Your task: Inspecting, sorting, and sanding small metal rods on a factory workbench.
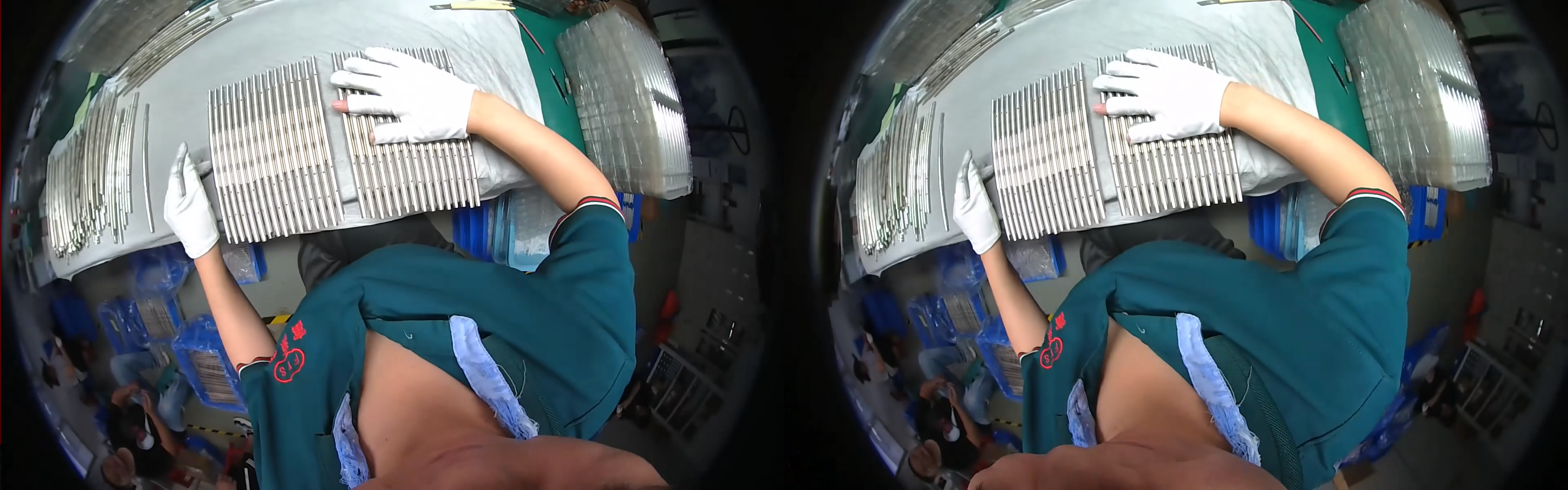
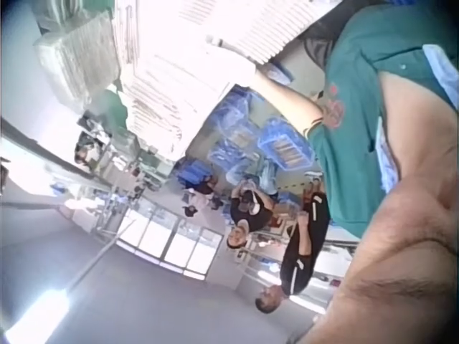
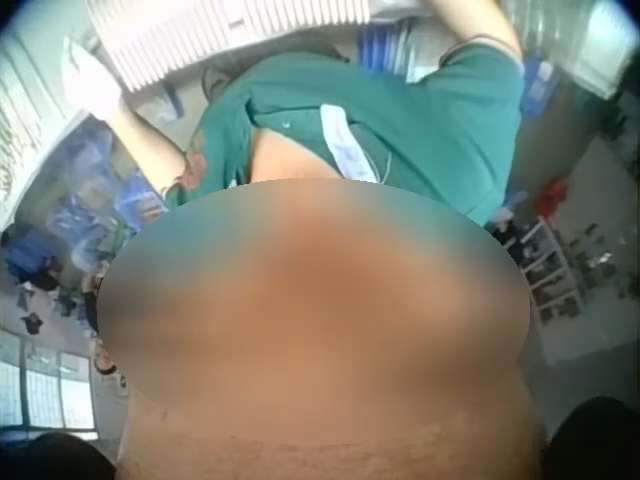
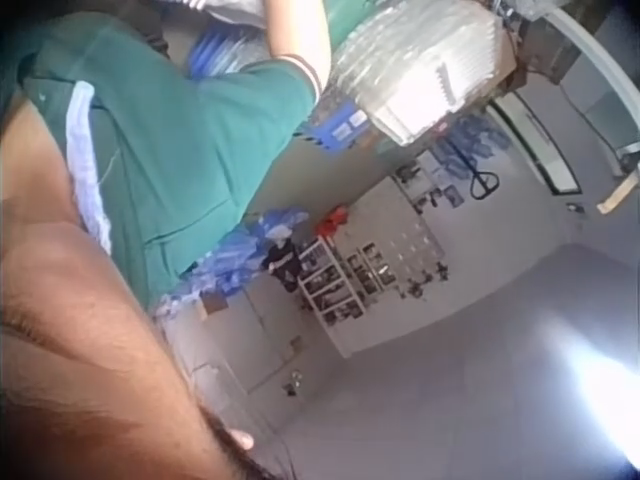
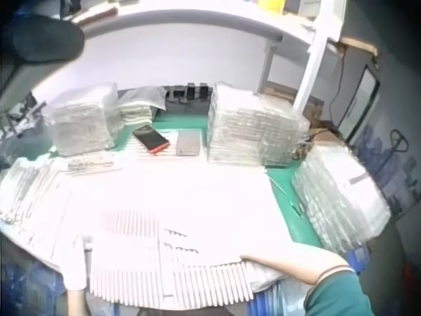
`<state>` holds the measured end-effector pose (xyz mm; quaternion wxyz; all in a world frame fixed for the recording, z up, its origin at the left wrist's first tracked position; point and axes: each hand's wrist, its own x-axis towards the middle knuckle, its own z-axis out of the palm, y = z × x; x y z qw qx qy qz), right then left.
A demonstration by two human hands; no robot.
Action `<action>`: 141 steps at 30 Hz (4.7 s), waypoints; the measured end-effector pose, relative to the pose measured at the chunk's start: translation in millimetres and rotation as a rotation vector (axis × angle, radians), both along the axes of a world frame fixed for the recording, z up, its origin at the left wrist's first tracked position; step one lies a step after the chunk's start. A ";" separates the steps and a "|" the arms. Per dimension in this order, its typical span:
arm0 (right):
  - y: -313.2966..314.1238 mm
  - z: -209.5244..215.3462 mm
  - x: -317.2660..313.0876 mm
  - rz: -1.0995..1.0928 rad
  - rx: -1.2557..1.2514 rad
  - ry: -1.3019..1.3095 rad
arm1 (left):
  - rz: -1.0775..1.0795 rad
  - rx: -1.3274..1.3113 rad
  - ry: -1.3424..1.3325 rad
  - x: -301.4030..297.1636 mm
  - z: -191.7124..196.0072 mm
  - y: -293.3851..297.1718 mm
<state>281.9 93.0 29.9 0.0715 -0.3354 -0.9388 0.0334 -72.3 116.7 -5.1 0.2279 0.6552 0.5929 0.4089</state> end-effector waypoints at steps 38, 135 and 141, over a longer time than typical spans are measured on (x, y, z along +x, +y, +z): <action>-34.1 1.2 -17.0 0.111 -0.065 0.038 | 0.003 -0.012 -0.068 5.3 4.4 -4.1; 63.1 -10.7 -120.0 0.176 0.066 0.020 | -0.189 0.081 0.148 4.3 13.4 -5.0; 62.1 -9.0 -119.3 0.162 0.031 0.004 | -0.235 0.084 0.102 3.9 12.6 -6.1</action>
